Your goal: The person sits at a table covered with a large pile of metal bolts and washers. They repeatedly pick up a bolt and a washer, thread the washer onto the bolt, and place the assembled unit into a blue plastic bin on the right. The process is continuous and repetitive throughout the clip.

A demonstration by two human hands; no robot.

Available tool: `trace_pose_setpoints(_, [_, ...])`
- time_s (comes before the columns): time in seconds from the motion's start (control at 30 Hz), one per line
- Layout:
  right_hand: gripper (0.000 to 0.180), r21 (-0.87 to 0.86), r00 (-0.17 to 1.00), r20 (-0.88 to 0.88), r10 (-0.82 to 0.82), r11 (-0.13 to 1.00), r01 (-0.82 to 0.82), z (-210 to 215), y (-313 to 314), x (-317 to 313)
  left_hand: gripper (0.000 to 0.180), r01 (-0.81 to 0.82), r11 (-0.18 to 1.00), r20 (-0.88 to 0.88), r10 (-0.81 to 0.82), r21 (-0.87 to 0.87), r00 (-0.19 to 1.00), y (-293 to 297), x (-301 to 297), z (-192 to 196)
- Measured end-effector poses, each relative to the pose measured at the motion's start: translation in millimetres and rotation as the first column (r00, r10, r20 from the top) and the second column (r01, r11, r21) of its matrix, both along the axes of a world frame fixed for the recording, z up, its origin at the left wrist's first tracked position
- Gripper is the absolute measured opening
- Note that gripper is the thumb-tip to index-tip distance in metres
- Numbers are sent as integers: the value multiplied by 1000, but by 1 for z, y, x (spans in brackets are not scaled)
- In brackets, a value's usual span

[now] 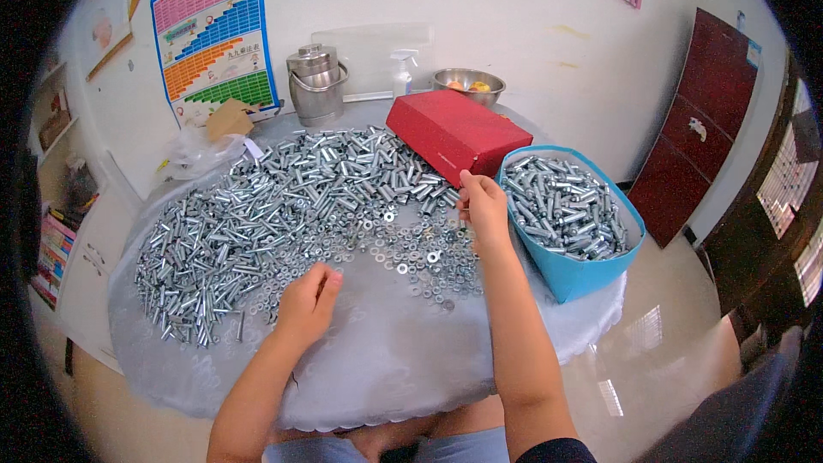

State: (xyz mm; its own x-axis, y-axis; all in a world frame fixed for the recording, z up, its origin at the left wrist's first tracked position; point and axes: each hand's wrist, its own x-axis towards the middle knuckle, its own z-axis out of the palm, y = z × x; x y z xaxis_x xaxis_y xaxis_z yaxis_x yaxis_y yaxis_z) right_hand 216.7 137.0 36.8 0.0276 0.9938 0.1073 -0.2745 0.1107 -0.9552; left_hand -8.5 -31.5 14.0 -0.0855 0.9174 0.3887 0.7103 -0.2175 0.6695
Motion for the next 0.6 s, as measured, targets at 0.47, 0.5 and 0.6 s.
trace_pose_setpoints(0.47, [18, 342, 358, 867, -346, 936, 77, -58, 20, 4, 18, -217, 963, 272, 168, 162, 948, 31, -29, -12])
trace_pose_setpoints(0.5, [19, 335, 361, 868, -341, 939, 82, -58, 23, 5, 19, -220, 964, 228, 183, 150, 956, 35, -28, -9])
trace_pose_setpoints(0.6, [20, 310, 353, 881, -315, 948, 72, -57, 23, 7, 17, -190, 971, -11, 194, 148, 981, 52, -31, -5])
